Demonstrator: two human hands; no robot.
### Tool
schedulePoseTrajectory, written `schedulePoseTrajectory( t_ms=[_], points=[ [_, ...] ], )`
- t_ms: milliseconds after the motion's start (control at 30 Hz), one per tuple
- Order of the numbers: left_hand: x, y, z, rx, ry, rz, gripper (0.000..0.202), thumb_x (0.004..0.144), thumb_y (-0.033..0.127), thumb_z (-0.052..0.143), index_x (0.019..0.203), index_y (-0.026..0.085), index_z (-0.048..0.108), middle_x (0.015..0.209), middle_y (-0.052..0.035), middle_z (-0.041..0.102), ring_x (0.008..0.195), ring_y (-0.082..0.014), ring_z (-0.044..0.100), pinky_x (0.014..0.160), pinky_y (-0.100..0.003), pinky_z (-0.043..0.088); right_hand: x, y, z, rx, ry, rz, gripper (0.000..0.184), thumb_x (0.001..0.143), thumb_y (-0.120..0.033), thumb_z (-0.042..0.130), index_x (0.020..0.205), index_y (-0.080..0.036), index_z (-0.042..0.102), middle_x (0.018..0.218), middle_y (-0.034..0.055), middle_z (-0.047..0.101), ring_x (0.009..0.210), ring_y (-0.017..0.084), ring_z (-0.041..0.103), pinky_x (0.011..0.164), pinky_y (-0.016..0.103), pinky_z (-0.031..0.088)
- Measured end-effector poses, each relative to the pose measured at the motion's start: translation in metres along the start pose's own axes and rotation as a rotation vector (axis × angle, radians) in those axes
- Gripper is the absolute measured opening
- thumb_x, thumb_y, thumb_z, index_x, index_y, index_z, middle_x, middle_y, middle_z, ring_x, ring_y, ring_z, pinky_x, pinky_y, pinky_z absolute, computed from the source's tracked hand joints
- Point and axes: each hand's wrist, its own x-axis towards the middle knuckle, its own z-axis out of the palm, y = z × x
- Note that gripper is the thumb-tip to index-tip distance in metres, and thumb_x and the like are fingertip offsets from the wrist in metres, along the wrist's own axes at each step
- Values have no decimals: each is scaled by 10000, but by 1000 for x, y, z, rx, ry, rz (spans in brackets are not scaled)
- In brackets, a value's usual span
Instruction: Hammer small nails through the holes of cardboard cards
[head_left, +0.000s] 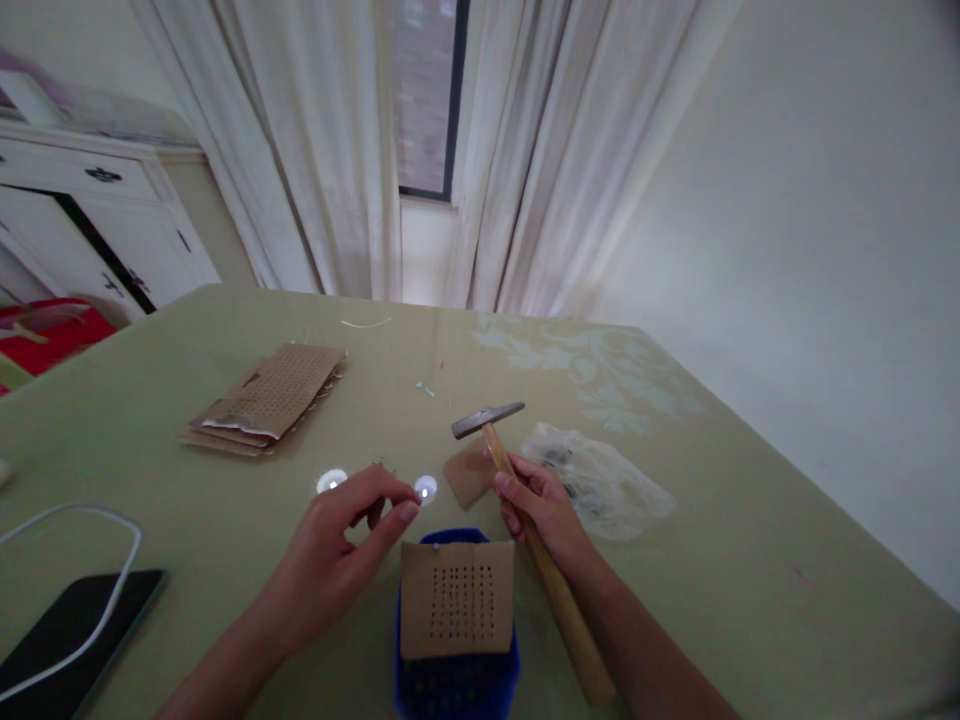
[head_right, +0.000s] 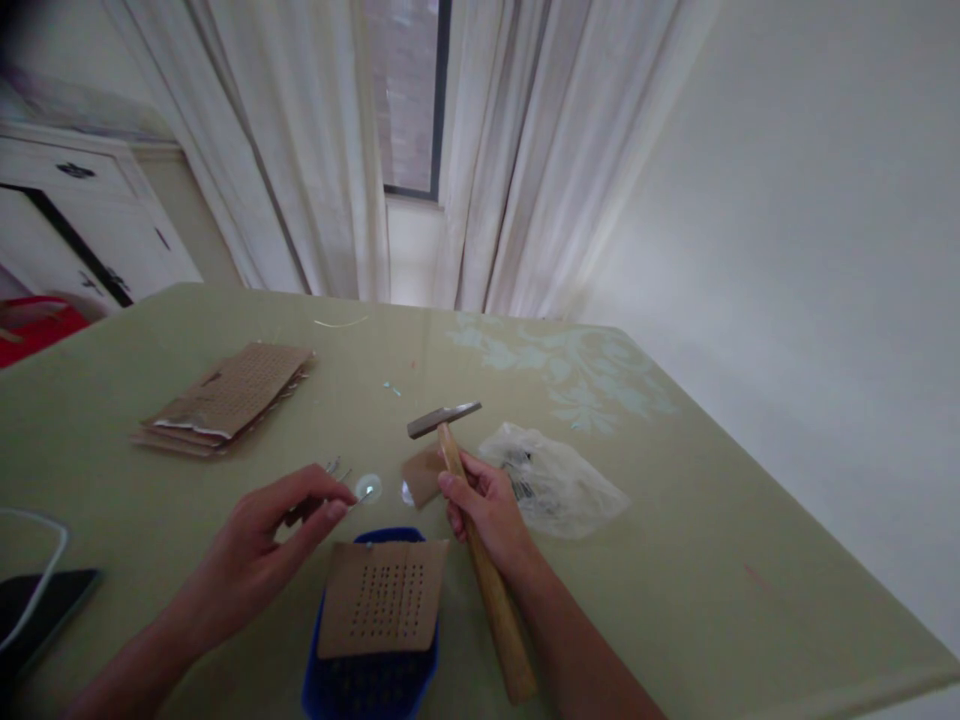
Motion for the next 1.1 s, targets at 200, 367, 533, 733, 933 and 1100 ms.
schedulePoseTrajectory(
  t_ms=[200,367,533,733,933,1100],
  points=[
    [-7,13,-1,-62,-119,109,72,968,310,784,1015,304,838,1002,-23,770,881,-178,732,786,-267,604,-9,-8,-2,47,-143,-12,708,818,-584,914,1355,-170,709,792,-44,591,486,48,437,419,170,333],
    [-9,14,0,-5,-121,186,120,983,242,756,966,313,851,928,-4,754,818,-154,732,722,-222,593,-23,-20,2,42,-227,65,798,700,-441,1023,1402,-241,700,938,-34,560,644,82,477,501,175,394],
    [-11,20,3,23,-90,181,129,1006,236,726,964,303,828,919,11,745,804,-146,732,746,-219,588,-29,-21,6,-45,-227,23,788,728,-308,1016,1436,-239,676,942,-28,558,802,130,511,678,218,446],
    [-11,19,9,25,-95,142,117,1037,271,711,1025,320,816,960,20,742,840,-144,736,760,-224,582,-29,-21,5,3,-263,-17,708,809,-345,972,1446,-270,671,929,-37,525,770,112,481,662,210,420],
    [-12,21,12,89,-28,220,150,1080,282,649,1002,277,777,982,-1,733,879,-164,718,801,-259,576,-31,-23,6,60,-262,-28,725,815,-361,967,1467,-292,658,932,-41,512,692,92,437,560,193,365],
    [-10,24,14,266,25,403,252,1151,273,500,1000,238,698,948,-12,724,864,-191,687,854,-320,561,-34,-23,9,99,-280,-35,706,833,-352,953,1471,-293,656,933,-43,509,646,78,424,512,187,351]
  ],
)
